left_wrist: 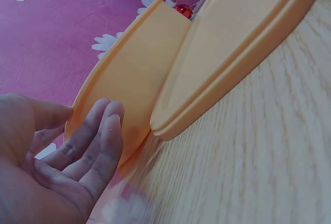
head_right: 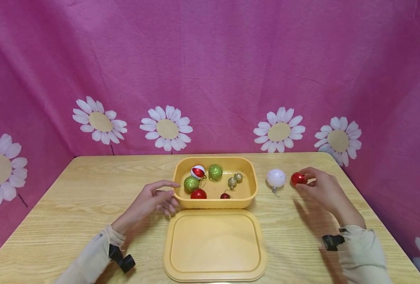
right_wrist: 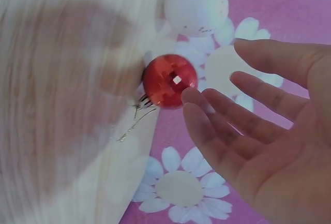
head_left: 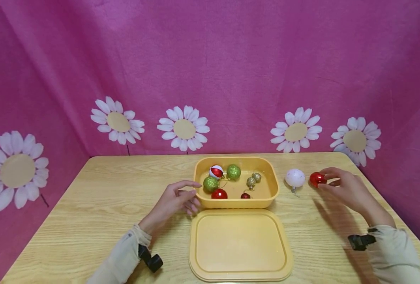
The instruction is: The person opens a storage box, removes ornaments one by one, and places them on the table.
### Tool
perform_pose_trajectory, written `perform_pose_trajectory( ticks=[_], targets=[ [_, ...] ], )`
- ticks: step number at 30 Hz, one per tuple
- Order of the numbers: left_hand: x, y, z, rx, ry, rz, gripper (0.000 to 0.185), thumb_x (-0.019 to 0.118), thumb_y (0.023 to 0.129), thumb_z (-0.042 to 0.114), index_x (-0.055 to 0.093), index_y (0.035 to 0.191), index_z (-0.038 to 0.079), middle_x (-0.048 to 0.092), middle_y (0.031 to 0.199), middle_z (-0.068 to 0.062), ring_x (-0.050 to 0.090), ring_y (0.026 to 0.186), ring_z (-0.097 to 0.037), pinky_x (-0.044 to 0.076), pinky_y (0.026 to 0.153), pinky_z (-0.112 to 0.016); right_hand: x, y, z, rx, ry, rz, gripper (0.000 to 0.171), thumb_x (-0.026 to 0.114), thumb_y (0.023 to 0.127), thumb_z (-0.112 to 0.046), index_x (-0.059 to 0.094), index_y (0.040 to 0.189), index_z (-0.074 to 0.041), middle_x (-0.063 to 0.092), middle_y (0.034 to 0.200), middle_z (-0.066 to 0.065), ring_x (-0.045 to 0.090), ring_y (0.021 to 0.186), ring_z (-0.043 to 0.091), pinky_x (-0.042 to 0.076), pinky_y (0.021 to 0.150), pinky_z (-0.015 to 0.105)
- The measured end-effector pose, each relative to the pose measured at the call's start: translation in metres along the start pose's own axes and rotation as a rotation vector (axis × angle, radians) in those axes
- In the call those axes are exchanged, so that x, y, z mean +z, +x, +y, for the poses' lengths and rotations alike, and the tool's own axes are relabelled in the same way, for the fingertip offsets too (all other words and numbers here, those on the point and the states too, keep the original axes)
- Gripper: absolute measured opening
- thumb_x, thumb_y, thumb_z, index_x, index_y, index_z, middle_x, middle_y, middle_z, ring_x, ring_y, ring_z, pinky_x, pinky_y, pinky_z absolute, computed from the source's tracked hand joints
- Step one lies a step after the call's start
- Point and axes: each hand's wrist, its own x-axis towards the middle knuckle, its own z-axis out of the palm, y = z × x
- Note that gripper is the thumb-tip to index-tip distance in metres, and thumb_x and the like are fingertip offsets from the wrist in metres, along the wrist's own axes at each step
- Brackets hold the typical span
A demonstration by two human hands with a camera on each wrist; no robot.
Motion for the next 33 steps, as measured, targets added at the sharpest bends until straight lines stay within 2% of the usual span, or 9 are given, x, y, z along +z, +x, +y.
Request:
perform_pose_trajectory(
  ticks=[2, 10, 18, 22, 25, 29, 33],
  targets=[
    [0.0, 0.0, 0.0, -0.001, 0.002, 0.004, 0.037, 0.055, 0.103, 0.01, 0.053, 0.137, -0.004, 0.071, 0.088, -0.025, 0.07, 0.068, -0.022, 0.06, 0.062, -0.035, 0.0, 0.001, -0.004, -0.007, -0.008, 0.014, 0.038, 0.076, 0.087, -0.012, 0.061, 0.118, 0.004, 0.066, 0.109, 0.032, 0.07, 0.086, 0.039, 0.053, 0.062, 0.027],
    [0.001, 0.0, 0.001, 0.004, -0.001, 0.011, 0.037, 0.054, 0.103, 0.01, 0.053, 0.136, -0.005, 0.07, 0.088, -0.029, 0.07, 0.067, -0.022, 0.06, 0.06, -0.035, -0.001, 0.003, -0.024, -0.08, -0.009, 0.09, 0.036, 0.075, 0.087, -0.01, 0.063, 0.118, 0.004, 0.07, 0.104, 0.026, 0.07, 0.084, 0.038, 0.052, 0.063, 0.024],
    [0.003, 0.003, 0.001, -0.023, -0.016, 0.006, 0.036, 0.055, 0.102, 0.009, 0.054, 0.136, -0.003, 0.071, 0.089, -0.026, 0.07, 0.067, -0.02, 0.059, 0.06, -0.032, 0.003, 0.004, -0.048, -0.112, 0.035, 0.076, 0.036, 0.074, 0.089, -0.009, 0.062, 0.12, 0.004, 0.068, 0.108, 0.028, 0.07, 0.085, 0.034, 0.054, 0.061, 0.02],
    [0.003, 0.002, 0.002, -0.023, -0.01, 0.014, 0.034, 0.055, 0.102, 0.009, 0.055, 0.135, -0.002, 0.072, 0.088, -0.024, 0.07, 0.067, -0.021, 0.059, 0.06, -0.033, 0.009, 0.007, -0.057, -0.15, 0.043, 0.083, 0.036, 0.074, 0.089, -0.008, 0.063, 0.121, 0.004, 0.068, 0.108, 0.026, 0.069, 0.089, 0.035, 0.06, 0.07, 0.035],
    [0.002, 0.0, 0.002, -0.019, -0.009, 0.016, 0.034, 0.055, 0.102, 0.009, 0.056, 0.135, -0.002, 0.072, 0.088, -0.024, 0.07, 0.067, -0.021, 0.059, 0.06, -0.032, 0.014, 0.01, -0.062, -0.171, 0.047, 0.08, 0.036, 0.074, 0.089, -0.007, 0.063, 0.121, 0.004, 0.069, 0.108, 0.024, 0.068, 0.091, 0.033, 0.06, 0.072, 0.04],
    [0.001, 0.0, 0.002, -0.015, -0.007, 0.014, 0.036, 0.055, 0.103, 0.009, 0.054, 0.136, -0.003, 0.072, 0.088, -0.024, 0.07, 0.068, -0.021, 0.059, 0.061, -0.032, 0.018, 0.015, -0.07, -0.206, 0.057, 0.086, 0.032, 0.074, 0.089, -0.006, 0.065, 0.117, 0.004, 0.07, 0.106, 0.021, 0.069, 0.089, 0.031, 0.06, 0.071, 0.035],
    [0.001, 0.0, 0.002, -0.012, 0.0, 0.012, 0.037, 0.055, 0.103, 0.011, 0.053, 0.136, -0.004, 0.071, 0.089, -0.025, 0.07, 0.068, -0.021, 0.06, 0.062, -0.033, 0.021, 0.019, -0.078, -0.223, 0.084, 0.069, 0.031, 0.073, 0.089, -0.006, 0.064, 0.116, 0.004, 0.069, 0.108, 0.021, 0.069, 0.09, 0.032, 0.06, 0.074, 0.041]
  ],
)
